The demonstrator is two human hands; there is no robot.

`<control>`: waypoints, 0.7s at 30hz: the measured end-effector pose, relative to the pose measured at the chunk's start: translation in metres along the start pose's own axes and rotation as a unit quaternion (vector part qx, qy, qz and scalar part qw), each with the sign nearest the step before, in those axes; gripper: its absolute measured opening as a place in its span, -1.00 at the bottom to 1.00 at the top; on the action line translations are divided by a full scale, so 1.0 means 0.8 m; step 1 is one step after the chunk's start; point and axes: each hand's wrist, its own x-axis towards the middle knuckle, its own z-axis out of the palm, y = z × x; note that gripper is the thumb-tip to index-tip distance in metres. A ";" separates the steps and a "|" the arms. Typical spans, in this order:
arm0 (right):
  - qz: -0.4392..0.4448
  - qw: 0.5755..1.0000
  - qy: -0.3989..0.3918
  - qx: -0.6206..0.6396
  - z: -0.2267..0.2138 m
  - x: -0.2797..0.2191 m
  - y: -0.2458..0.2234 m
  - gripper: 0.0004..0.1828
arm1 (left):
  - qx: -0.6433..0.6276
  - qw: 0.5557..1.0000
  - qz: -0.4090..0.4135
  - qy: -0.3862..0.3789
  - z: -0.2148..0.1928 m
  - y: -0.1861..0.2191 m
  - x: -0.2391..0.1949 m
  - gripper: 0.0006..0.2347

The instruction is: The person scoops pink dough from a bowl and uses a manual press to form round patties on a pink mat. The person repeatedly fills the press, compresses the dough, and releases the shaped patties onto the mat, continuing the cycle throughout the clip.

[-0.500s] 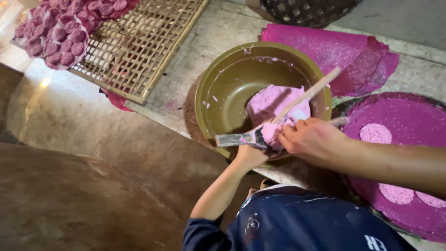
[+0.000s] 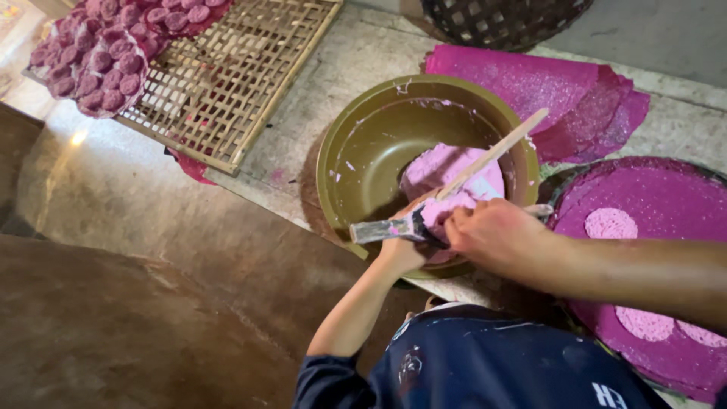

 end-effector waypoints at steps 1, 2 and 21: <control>-0.009 0.999 0.015 0.028 -0.009 -0.007 0.006 -0.81 | -0.100 0.993 -0.068 -0.018 -0.004 0.000 -0.002 -0.55; 0.034 0.999 -0.010 0.021 -0.025 -0.022 0.015 -0.89 | -0.198 0.970 -0.134 -0.035 -0.009 -0.001 -0.001 -0.58; 0.259 0.730 0.079 0.628 0.090 -0.026 0.013 -0.49 | 0.393 0.908 -0.065 0.128 -0.047 -0.028 0.037 -0.58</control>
